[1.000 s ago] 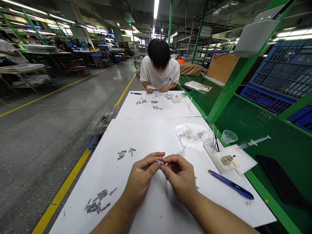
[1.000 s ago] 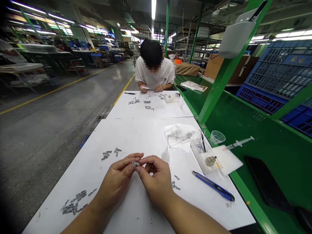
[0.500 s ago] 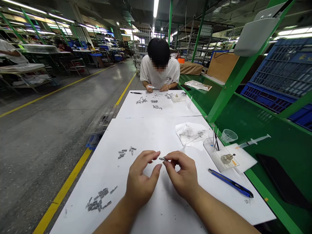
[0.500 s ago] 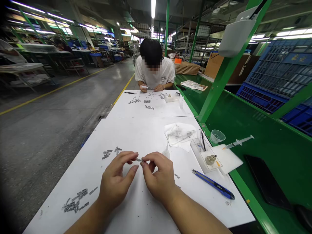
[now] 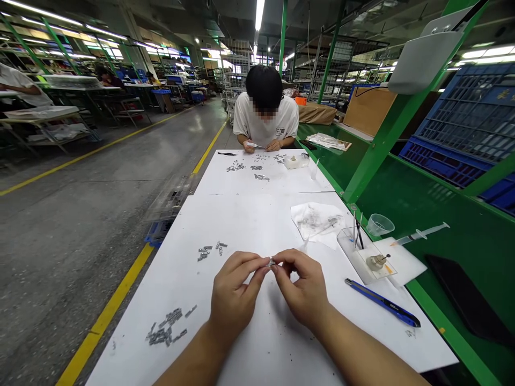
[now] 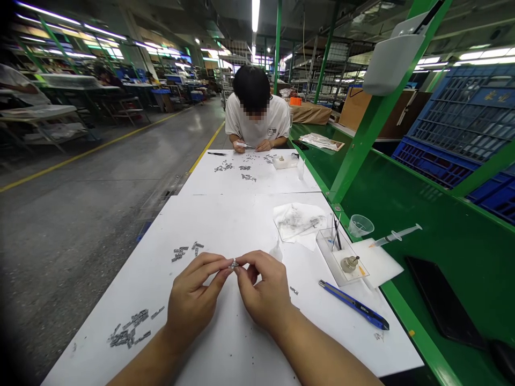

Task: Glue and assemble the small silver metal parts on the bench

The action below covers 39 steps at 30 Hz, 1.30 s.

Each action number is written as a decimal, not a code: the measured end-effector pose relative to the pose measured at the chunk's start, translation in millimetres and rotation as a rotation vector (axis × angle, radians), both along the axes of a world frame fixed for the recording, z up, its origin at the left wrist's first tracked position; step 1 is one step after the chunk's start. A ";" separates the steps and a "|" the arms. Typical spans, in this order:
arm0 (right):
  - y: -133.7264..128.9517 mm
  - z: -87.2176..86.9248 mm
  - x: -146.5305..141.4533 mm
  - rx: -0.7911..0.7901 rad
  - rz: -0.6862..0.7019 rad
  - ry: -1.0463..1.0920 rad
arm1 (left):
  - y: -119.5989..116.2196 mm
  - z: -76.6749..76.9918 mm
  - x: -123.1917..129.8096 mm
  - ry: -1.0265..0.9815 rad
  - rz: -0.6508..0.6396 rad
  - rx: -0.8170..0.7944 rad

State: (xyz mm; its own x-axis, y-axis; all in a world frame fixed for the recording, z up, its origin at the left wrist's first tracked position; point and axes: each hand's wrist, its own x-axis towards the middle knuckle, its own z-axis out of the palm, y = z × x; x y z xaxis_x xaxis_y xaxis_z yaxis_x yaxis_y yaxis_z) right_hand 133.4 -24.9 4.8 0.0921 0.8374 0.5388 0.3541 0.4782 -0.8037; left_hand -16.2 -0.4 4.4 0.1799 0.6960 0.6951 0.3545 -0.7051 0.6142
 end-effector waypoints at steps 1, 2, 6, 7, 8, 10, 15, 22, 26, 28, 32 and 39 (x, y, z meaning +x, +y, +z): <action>0.0 -0.3 0.1 -0.001 0.003 0.001 | -0.5 1.0 0.2 0.000 -0.001 -0.001; 0.1 -0.6 0.2 -0.002 0.007 0.000 | -1.0 1.9 0.2 -0.001 0.000 -0.001; 0.5 -1.5 0.3 0.004 0.021 -0.018 | -2.6 4.1 0.0 -0.006 0.004 0.012; 0.6 -1.5 0.3 0.010 0.022 -0.020 | -2.8 4.2 -0.1 -0.006 0.005 0.018; 0.6 -1.4 0.3 0.017 0.023 -0.021 | -3.0 4.2 -0.3 -0.006 0.006 0.023; 0.5 -0.6 0.6 0.034 0.028 -0.022 | -3.3 4.1 -0.4 -0.002 0.007 0.031; 0.0 2.5 2.5 0.059 0.033 -0.023 | -4.4 2.8 -0.5 0.005 0.001 0.038; 1.4 3.0 3.0 0.015 0.034 -0.030 | -3.8 1.7 1.3 -0.016 0.033 0.039; 2.0 1.8 3.2 0.015 0.026 -0.045 | -2.9 2.5 2.1 -0.036 0.055 0.026; 2.1 1.3 4.1 0.011 0.014 -0.043 | -2.7 3.3 1.6 -0.043 0.069 -0.015; 2.5 0.9 6.4 0.016 -0.014 -0.017 | -2.3 4.7 -0.3 -0.053 0.089 -0.229; 1.2 1.9 5.7 0.025 0.033 -0.014 | -2.8 2.0 -1.5 -0.076 0.014 -0.228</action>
State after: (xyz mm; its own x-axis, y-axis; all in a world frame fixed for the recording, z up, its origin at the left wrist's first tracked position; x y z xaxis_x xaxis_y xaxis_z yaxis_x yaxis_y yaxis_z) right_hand 139.1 -23.7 6.7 0.0574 0.8260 0.5607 0.3488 0.5097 -0.7865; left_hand -17.7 -3.2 6.4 0.1220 0.8388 0.5306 0.3099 -0.5400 0.7825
